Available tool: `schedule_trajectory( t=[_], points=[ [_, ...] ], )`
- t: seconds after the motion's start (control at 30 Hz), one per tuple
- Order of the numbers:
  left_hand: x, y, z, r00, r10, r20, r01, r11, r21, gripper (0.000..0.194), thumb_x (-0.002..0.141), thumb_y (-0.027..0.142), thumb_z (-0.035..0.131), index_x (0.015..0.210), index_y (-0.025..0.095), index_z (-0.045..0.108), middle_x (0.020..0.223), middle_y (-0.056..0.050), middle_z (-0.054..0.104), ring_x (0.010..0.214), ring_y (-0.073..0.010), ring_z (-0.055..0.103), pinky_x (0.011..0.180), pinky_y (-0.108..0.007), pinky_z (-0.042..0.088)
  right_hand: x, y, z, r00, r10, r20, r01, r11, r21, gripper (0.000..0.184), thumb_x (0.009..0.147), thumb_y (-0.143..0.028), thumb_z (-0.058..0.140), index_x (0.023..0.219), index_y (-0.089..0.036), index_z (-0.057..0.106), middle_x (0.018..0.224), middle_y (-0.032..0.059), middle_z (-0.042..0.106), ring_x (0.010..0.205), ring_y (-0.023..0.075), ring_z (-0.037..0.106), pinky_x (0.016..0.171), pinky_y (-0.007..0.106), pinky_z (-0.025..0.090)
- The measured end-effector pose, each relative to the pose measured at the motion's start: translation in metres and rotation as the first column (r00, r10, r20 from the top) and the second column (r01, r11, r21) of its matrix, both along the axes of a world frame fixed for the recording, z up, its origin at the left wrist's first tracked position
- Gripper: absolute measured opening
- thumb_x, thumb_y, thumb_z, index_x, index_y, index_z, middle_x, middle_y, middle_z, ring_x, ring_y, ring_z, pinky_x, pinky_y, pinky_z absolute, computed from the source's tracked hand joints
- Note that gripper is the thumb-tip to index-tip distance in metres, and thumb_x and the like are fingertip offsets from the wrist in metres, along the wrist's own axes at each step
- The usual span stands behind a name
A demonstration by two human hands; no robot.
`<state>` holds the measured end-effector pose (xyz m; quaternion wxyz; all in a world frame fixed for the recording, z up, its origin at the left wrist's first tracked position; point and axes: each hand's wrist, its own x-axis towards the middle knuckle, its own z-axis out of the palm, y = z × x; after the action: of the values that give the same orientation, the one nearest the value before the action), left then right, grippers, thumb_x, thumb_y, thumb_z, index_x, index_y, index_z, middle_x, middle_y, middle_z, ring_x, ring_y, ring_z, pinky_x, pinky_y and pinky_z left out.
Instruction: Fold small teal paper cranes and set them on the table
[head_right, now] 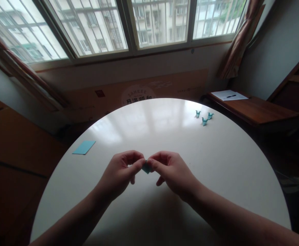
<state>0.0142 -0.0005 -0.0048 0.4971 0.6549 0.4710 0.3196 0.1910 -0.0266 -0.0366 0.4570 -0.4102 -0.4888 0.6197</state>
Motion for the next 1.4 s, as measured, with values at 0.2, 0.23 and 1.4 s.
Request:
schedule_trajectory(
  t=[0.2, 0.23, 1.4],
  points=[
    [-0.002, 0.002, -0.002, 0.999, -0.032, 0.02, 0.032, 0.999, 0.001, 0.026, 0.083, 0.036, 0.07, 0.09, 0.012, 0.073, 0.081, -0.01, 0.072, 0.066, -0.0176, 0.062, 0.039, -0.018, 0.046, 0.004, 0.002, 0.002, 1.0, -0.021, -0.003, 0.021, 0.995, -0.097, 0.032, 0.085, -0.048, 0.075, 0.089, -0.016, 0.074, 0.085, 0.0063, 0.07, 0.08, 0.0188, 0.064, 0.054, 0.023, 0.048],
    [-0.003, 0.003, -0.001, 0.999, -0.031, 0.029, 0.03, 0.999, 0.024, 0.027, 0.083, 0.036, 0.071, 0.095, 0.012, 0.073, 0.085, -0.01, 0.073, 0.07, -0.0189, 0.064, 0.039, -0.019, 0.047, 0.005, 0.002, 0.002, 1.0, -0.023, -0.003, 0.022, 0.994, -0.106, 0.033, 0.084, -0.049, 0.075, 0.091, -0.017, 0.075, 0.086, 0.0067, 0.071, 0.082, 0.0195, 0.065, 0.054, 0.023, 0.049],
    [-0.005, 0.001, -0.002, 0.976, 0.02, 0.218, -0.056, 0.985, 0.161, 0.018, 0.08, 0.016, 0.07, 0.095, 0.011, 0.078, 0.08, -0.007, 0.075, 0.063, -0.016, 0.066, 0.05, -0.025, 0.058, 0.002, -0.003, -0.002, 0.977, -0.196, 0.09, 0.16, 0.939, 0.303, 0.019, 0.08, -0.026, 0.081, 0.096, -0.021, 0.072, 0.09, 0.0051, 0.071, 0.08, 0.0205, 0.067, 0.053, 0.023, 0.056]
  ],
)
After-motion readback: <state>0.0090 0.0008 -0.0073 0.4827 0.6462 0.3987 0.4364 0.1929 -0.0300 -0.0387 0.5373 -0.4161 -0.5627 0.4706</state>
